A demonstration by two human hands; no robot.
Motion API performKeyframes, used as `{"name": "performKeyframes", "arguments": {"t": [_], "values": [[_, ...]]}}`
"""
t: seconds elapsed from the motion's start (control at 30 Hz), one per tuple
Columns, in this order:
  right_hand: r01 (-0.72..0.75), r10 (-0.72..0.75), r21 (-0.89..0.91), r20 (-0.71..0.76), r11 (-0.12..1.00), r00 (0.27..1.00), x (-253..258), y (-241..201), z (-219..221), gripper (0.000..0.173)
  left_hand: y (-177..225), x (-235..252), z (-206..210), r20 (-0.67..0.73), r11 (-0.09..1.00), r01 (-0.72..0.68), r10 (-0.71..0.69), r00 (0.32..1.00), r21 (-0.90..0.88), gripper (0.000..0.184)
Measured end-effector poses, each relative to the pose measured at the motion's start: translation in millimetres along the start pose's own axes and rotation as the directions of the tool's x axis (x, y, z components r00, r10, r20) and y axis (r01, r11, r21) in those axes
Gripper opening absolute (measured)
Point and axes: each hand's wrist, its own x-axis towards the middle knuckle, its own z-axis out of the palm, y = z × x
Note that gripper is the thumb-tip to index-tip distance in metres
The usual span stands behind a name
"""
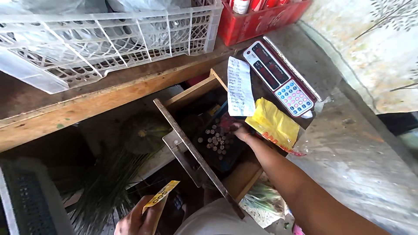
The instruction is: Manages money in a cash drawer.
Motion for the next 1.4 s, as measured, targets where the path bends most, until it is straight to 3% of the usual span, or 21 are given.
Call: {"name": "performKeyframes", "arguments": {"t": [0.1, 0.2, 0.37, 0.47, 0.63, 0.8, 0.87, 0.93, 1.0, 1.07, 1.13, 1.2, 1.27, 1.33, 1.4], "values": [[0.048, 0.080, -0.513, 0.225, 0.857, 0.971, -28, -18, 10, 0.044, -5, -3, 1, 0.017, 1.000, 0.015, -0.015, 1.000, -0.004, 0.034], [0.204, 0.114, -0.693, 0.383, 0.692, 0.917, -50, -10, 50, 0.050, -4, -5, 5, 0.061, 1.000, 0.018, -0.018, 0.998, 0.000, 0.035], [0.251, 0.226, -0.792, 0.435, 0.556, 0.872, -45, -13, 80, 0.050, 8, -1, 9, 0.080, 0.999, -0.032, 0.033, 0.996, -0.003, 0.033], [0.369, 0.163, -0.753, 0.526, 0.544, 0.834, -55, -11, 69, 0.042, 10, -4, 6, 0.076, 0.999, -0.040, 0.040, 0.996, 0.005, 0.032], [0.473, 0.203, -0.735, 0.621, 0.485, 0.757, -88, -26, 49, 0.037, -2, -12, 5, 0.077, 1.000, -0.009, 0.009, 0.997, 0.004, 0.034], [0.378, 0.274, -0.661, 0.666, 0.648, 0.694, -59, -9, 55, 0.049, -2, -12, 8, 0.109, 1.000, 0.003, -0.003, 0.994, 0.001, 0.034], [0.312, 0.229, -0.601, 0.655, 0.736, 0.721, -48, -20, 42, 0.055, 2, -9, 8, 0.111, 1.000, -0.015, 0.015, 0.994, -0.004, 0.034], [0.297, 0.088, -0.489, 0.621, 0.820, 0.779, -27, -25, 32, 0.046, 1, -7, 7, 0.098, 1.000, -0.030, 0.029, 0.995, 0.006, 0.034], [0.269, 0.094, -0.534, 0.557, 0.802, 0.825, -12, -25, 26, 0.042, -1, -6, 5, 0.102, 1.000, -0.010, 0.008, 0.995, 0.021, 0.034], [0.236, 0.146, -0.587, 0.529, 0.775, 0.836, 2, -5, 37, 0.049, -2, -4, 2, 0.116, 0.999, 0.010, -0.015, 0.993, 0.038, 0.033], [0.238, 0.059, -0.488, 0.519, 0.840, 0.853, 8, 20, 43, 0.055, 0, -3, 2, 0.115, 0.999, 0.002, -0.007, 0.993, 0.045, 0.033], [0.219, -0.060, -0.374, 0.394, 0.901, 0.917, 14, 34, 43, 0.042, 2, -2, 2, 0.106, 0.999, -0.006, 0.001, 0.994, 0.044, 0.032], [0.079, 0.017, -0.373, 0.248, 0.925, 0.969, 18, 18, 26, 0.042, 3, -1, 2, 0.093, 0.999, -0.004, 0.001, 0.996, 0.040, 0.032], [-0.082, 0.082, -0.200, -0.004, 0.976, 0.997, 28, 13, 15, 0.047, 2, -1, 4, 0.093, 0.999, 0.003, -0.007, 0.996, 0.044, 0.032], [-0.078, 0.077, -0.015, -0.071, 0.997, 0.994, 26, 4, 3, 0.044, 2, 0, 6, 0.110, 0.999, 0.013, -0.018, 0.994, 0.047, 0.033]]}}
